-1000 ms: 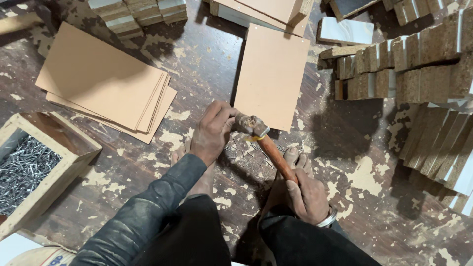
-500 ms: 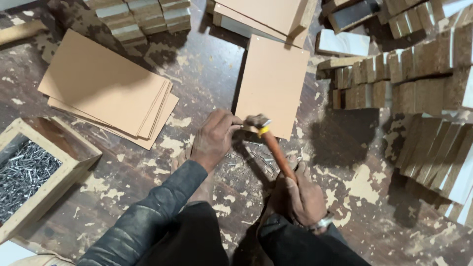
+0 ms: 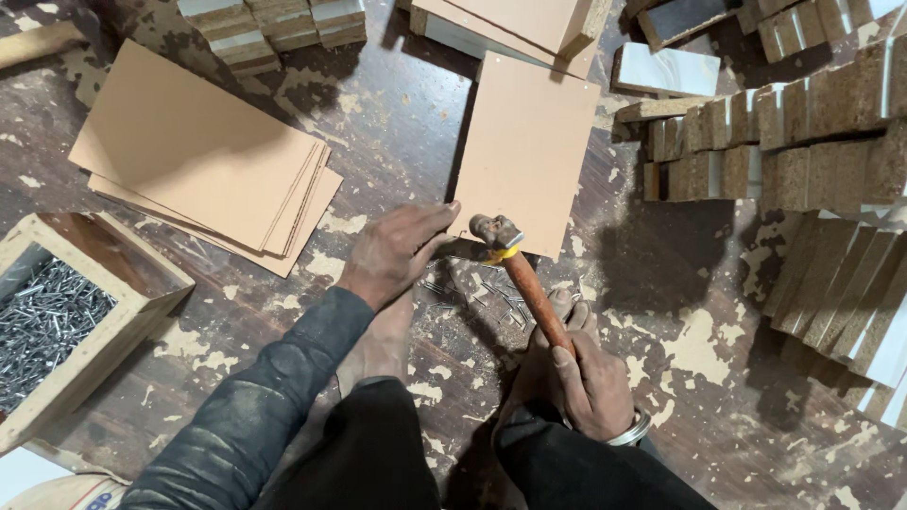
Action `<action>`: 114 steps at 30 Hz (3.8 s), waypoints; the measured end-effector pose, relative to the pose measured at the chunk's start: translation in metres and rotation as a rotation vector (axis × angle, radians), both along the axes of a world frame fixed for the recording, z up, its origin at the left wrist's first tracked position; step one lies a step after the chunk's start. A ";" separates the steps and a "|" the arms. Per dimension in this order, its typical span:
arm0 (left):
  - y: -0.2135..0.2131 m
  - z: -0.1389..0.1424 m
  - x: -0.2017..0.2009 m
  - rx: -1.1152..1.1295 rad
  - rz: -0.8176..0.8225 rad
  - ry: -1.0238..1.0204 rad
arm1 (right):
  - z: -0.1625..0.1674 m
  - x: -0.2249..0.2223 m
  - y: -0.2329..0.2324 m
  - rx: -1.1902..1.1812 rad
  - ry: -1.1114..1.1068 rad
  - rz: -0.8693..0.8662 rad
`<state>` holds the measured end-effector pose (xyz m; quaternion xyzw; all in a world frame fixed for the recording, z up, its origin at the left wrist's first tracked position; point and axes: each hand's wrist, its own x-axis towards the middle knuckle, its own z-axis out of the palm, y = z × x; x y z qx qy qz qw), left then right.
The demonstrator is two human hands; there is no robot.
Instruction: The person hammers nails into small wooden box parts on a work table, holding each piece steady with one hand while driving nails with a hammer in the other. They pick nails from the table, position a wooden panel against a box frame, hammer the nails in, and set finished boxes aside among stacks of completed boxes.
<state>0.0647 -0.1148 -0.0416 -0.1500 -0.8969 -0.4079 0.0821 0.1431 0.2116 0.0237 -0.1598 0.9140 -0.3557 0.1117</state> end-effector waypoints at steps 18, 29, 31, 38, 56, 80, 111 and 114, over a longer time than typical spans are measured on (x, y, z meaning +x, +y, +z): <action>0.002 -0.006 -0.005 0.076 0.022 -0.070 | 0.017 -0.017 -0.014 0.277 -0.229 -0.129; 0.006 -0.010 0.001 0.016 0.076 -0.004 | -0.004 -0.010 -0.008 0.344 -0.053 -0.084; 0.005 -0.010 0.001 0.038 0.085 -0.003 | -0.004 -0.011 -0.005 0.190 -0.130 -0.126; 0.006 0.001 0.003 0.154 0.100 -0.165 | -0.007 -0.007 -0.004 0.212 0.058 -0.087; 0.001 0.006 -0.011 0.154 0.035 -0.131 | -0.027 0.004 0.003 0.149 0.106 -0.110; 0.032 -0.009 -0.091 0.754 0.102 -0.794 | -0.049 0.079 0.085 -0.622 -0.738 -1.255; 0.082 -0.001 -0.020 0.815 0.051 -1.095 | 0.027 -0.049 0.253 1.015 0.513 -0.842; 0.059 0.007 -0.001 0.439 0.133 -0.491 | 0.030 -0.025 0.244 0.776 0.672 -0.846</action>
